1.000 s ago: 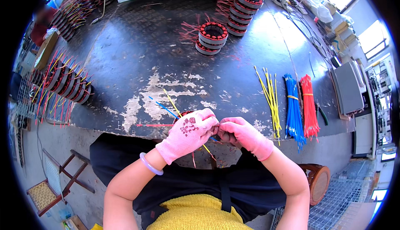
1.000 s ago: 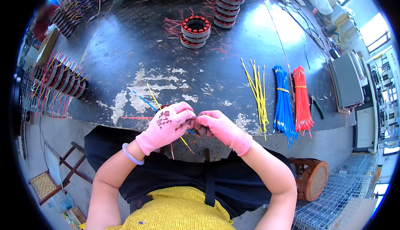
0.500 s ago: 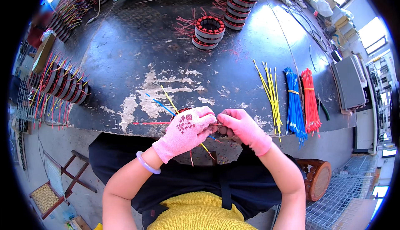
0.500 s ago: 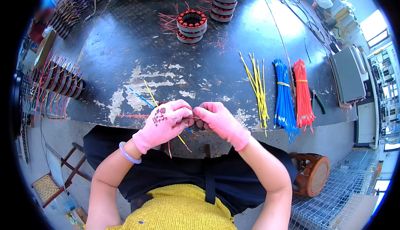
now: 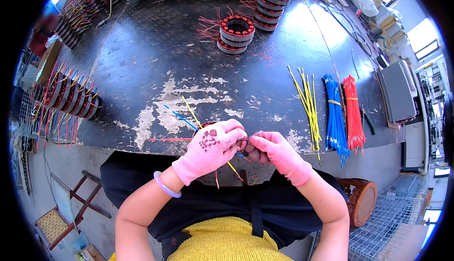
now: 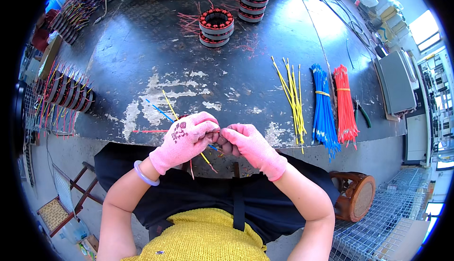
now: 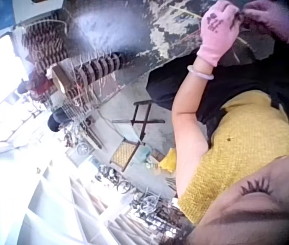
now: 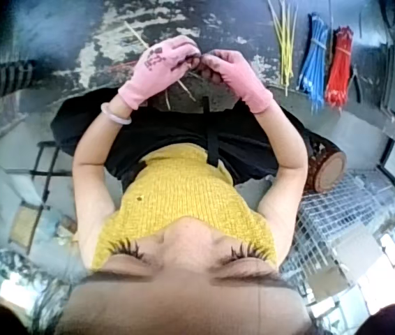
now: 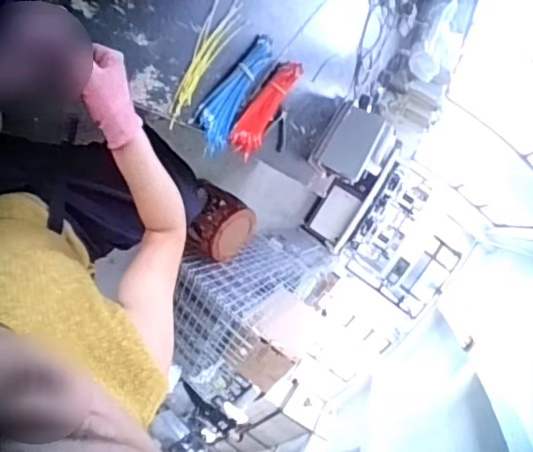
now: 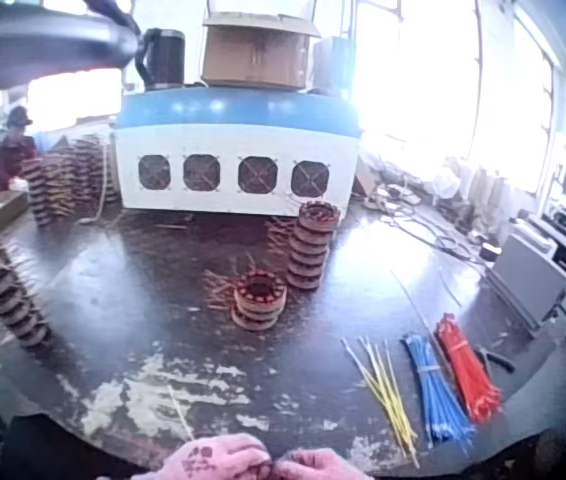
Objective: The person secures bundles of wires on several motor stators using zip ties and then trims the excess length with a pair of snips.
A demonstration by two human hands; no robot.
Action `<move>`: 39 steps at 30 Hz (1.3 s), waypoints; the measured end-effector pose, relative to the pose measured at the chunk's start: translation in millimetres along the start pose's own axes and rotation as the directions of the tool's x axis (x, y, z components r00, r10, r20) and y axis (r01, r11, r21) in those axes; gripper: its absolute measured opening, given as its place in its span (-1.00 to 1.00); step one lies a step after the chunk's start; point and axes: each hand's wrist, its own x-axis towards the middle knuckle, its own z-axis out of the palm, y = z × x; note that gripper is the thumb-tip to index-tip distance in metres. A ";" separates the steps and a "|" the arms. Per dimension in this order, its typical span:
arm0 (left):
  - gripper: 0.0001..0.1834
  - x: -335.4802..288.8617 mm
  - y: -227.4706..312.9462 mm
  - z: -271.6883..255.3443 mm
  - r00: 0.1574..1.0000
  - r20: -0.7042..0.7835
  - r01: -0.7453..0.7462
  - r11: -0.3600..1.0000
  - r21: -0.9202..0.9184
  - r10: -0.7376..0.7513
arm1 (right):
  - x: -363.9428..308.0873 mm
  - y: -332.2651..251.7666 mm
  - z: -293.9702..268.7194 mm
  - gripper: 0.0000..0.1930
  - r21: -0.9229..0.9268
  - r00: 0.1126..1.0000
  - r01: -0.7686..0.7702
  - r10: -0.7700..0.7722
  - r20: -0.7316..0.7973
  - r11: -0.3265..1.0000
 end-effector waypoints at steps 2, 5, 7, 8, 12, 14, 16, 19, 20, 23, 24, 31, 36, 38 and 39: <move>-0.84 -0.8 0.0 -1.0 1.000 0.011 0.017 1.000 -0.008 -0.017 | -6.3 -3.4 3.3 -0.68 0.011 1.000 0.016 -0.016 -0.014 1.000; -0.85 0.3 4.9 -0.7 0.998 -0.001 0.056 0.998 -0.002 -0.056 | -12.2 -2.4 2.4 -0.77 -0.348 0.941 0.291 -0.333 -0.067 0.891; -0.86 0.6 6.0 0.5 0.998 -0.005 0.060 0.998 0.021 -0.060 | -12.3 2.1 4.9 -0.82 -0.718 0.738 0.452 -0.674 -0.032 0.529; -0.87 -0.2 5.2 0.6 0.999 0.006 0.052 0.998 0.025 -0.052 | -10.1 -0.7 4.2 -0.81 -0.804 0.676 0.452 -0.737 0.024 0.387; -0.87 1.2 2.7 -1.0 0.999 0.034 0.003 0.999 0.051 -0.005 | -7.2 -10.6 7.3 -0.88 -0.607 0.867 0.325 -0.485 -0.115 0.725; -0.87 1.6 4.5 -0.9 0.999 0.034 -0.001 0.999 0.050 -0.001 | 4.8 -2.8 -0.2 -0.84 -0.096 0.984 0.130 -0.140 -0.109 0.987; -0.86 0.0 4.6 -1.1 1.000 0.013 0.023 0.999 0.036 -0.024 | 3.4 -8.5 3.7 -0.83 -0.117 0.978 0.140 -0.156 -0.139 0.983; -0.85 -2.0 2.8 0.3 0.999 0.019 0.030 0.999 0.027 -0.031 | -16.7 -4.3 17.6 -0.86 -0.697 0.782 0.277 -0.576 -0.237 0.662; -0.85 -0.9 2.8 -0.4 1.000 0.010 0.029 0.999 0.031 -0.030 | -16.8 -6.7 17.4 -0.87 -0.856 0.631 0.305 -0.761 -0.147 0.418; -0.85 0.3 6.4 0.6 0.999 0.012 0.030 0.999 0.039 -0.030 | -12.5 -2.1 13.9 -0.87 -0.973 0.450 0.229 -0.887 0.104 0.002; -0.85 0.1 5.9 -0.2 1.000 0.013 0.028 0.998 0.051 -0.029 | -9.6 -1.4 13.0 -0.87 -0.975 0.438 0.207 -0.884 0.162 -0.076; -0.84 -1.8 1.4 -1.4 1.000 0.027 -0.015 0.999 0.047 0.014 | -13.8 -4.4 3.7 -0.75 0.101 0.995 -0.095 0.093 0.016 0.990; -0.84 -0.4 3.5 -0.8 1.000 0.025 -0.001 0.998 0.056 0.000 | -20.0 -0.9 5.9 -0.81 -0.874 0.746 0.369 -0.661 0.074 0.318; -0.84 -0.3 1.5 -0.3 0.999 0.030 -0.027 0.997 0.078 0.025 | -16.9 -5.1 10.7 -0.81 -0.947 0.729 0.288 -0.673 0.121 0.142; -0.84 0.5 2.2 -0.3 0.999 0.027 -0.047 0.995 0.092 0.045 | -15.0 -7.5 8.7 -0.80 -0.848 0.852 0.271 -0.524 -0.009 0.456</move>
